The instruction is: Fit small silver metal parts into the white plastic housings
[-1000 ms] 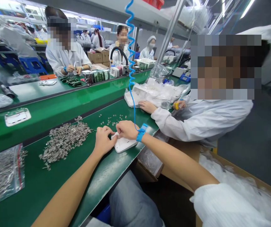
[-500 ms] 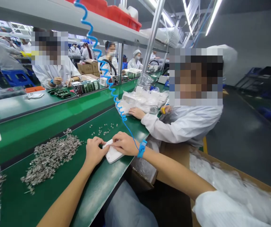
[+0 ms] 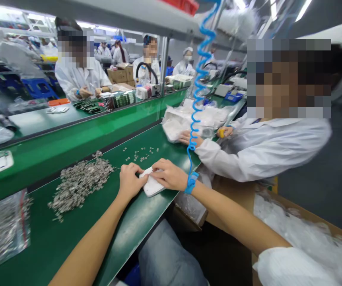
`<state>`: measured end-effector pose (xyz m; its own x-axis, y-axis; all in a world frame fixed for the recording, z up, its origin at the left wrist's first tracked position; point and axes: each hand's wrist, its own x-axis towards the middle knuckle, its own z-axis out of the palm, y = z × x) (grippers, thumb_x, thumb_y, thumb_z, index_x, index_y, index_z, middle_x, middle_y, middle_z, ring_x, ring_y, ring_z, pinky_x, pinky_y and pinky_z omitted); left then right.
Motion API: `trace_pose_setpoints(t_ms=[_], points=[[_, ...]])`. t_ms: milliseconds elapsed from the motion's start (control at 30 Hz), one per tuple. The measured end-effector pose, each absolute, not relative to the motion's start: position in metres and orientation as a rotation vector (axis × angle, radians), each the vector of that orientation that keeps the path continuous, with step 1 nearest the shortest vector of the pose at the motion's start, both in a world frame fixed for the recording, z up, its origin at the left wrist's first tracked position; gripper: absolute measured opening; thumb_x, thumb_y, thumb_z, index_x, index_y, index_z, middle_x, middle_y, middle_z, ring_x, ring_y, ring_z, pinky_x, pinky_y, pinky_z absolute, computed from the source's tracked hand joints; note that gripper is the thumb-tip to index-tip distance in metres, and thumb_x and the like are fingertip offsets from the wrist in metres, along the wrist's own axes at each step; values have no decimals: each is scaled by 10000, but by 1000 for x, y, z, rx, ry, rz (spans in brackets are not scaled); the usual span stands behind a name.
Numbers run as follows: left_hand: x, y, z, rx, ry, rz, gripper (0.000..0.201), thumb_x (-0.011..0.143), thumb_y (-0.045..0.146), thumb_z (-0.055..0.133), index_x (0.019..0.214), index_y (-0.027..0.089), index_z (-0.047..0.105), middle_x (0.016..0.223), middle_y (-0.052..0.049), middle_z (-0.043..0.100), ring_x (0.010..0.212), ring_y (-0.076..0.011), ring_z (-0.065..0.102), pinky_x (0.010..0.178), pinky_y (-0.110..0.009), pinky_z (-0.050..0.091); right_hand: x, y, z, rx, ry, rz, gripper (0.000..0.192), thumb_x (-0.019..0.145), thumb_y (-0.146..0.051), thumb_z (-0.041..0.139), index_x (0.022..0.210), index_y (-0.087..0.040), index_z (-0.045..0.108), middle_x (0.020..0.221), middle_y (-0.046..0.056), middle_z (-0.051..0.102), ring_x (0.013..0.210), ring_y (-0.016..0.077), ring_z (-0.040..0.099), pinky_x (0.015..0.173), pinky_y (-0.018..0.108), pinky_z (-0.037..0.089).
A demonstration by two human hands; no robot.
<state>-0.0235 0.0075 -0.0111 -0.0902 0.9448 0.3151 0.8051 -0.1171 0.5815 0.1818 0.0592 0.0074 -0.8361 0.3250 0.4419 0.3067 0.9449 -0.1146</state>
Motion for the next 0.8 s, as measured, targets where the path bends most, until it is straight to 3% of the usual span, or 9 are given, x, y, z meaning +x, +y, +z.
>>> trace_pose_setpoints(t_ms=[367, 633, 800], points=[[-12, 6, -10, 2082, 2074, 895, 177, 755, 270, 699, 687, 211, 547, 881, -28, 637, 920, -242, 490, 752, -391, 366, 179, 60, 7, -448, -2659, 103, 270, 990, -242, 482, 924, -173, 735, 1036, 119, 627, 956, 227, 503, 853, 389, 429], [-17, -26, 12, 2292, 2141, 576, 184, 835, 313, 625, 716, 207, 533, 894, -54, 622, 930, -250, 530, 749, -402, 355, 186, 81, 23, -691, -1977, 877, 274, 967, -333, 526, 921, -170, 741, 956, 80, 721, 890, 195, 658, 802, 337, 513], [-87, -143, 24, 2261, 2342, 247, 200, 854, 365, 525, 725, 227, 591, 852, -62, 631, 872, -258, 569, 720, -407, 383, 167, 148, 20, -1227, -2175, 464, 184, 886, -201, 591, 964, -125, 739, 947, 94, 716, 851, 189, 640, 787, 301, 482]])
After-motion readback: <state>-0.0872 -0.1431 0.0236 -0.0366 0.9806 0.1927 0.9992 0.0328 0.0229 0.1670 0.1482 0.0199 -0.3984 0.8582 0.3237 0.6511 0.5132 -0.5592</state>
